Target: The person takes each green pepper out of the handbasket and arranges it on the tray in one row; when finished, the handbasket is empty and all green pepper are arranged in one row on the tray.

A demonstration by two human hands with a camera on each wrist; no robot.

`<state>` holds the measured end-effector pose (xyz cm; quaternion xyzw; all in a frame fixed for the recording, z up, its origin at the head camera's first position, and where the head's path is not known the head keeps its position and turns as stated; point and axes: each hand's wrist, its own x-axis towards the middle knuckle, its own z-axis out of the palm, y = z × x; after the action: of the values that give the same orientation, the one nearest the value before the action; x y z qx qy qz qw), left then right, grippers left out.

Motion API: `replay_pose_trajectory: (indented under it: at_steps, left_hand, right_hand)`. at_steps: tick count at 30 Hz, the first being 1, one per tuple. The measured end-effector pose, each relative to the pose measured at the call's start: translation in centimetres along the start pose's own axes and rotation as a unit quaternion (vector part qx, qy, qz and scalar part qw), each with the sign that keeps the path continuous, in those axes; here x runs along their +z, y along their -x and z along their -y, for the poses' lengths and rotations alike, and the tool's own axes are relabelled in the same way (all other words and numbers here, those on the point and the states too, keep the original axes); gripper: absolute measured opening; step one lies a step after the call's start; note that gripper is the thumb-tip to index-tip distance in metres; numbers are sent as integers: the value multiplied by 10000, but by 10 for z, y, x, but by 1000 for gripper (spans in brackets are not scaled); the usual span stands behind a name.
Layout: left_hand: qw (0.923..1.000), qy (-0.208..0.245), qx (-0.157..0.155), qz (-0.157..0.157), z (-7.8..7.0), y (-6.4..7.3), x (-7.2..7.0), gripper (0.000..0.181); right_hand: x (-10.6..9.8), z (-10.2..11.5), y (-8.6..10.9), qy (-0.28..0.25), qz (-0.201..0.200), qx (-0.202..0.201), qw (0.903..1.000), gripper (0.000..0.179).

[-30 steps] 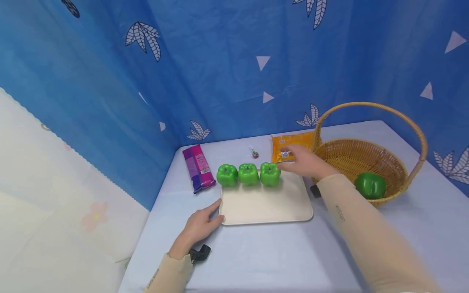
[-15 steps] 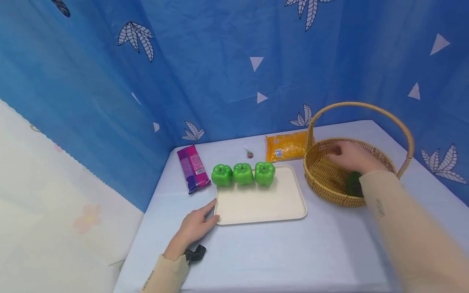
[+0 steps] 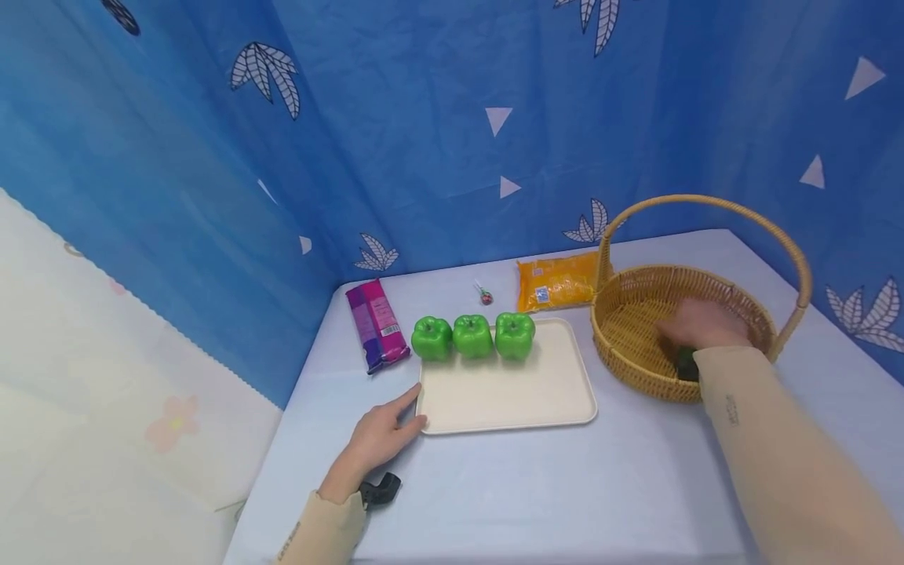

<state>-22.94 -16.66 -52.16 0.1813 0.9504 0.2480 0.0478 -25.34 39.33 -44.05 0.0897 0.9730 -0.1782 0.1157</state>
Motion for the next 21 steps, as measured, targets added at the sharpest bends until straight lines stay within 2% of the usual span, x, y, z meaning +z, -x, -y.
replay_pose_trajectory:
  at_steps: [7,10,13,16,21]
  left_hand:
    - [10000,-25,-28,20,-1,0,0,66]
    - [10000,-17,-49,30,0,1,1,65]
    - [10000,-16,-39,18,0,1,1,65]
    - [10000,-30,-16,0,-1,0,1,65]
    - [10000,-46,-5,14,-1,-1,-1,65]
  right_hand:
    - [10,-1,-2,-475,-853,34,9952,35]
    - [13,1,-6,-988,-1338,-96,9860,38]
    - [15,3,-11,-1521,-1609,-218,9749,47]
    - [16,3,-12,-1722,-1404,-313,9745,59]
    - [10,5,-8,-1757,-366,-491,9825,67]
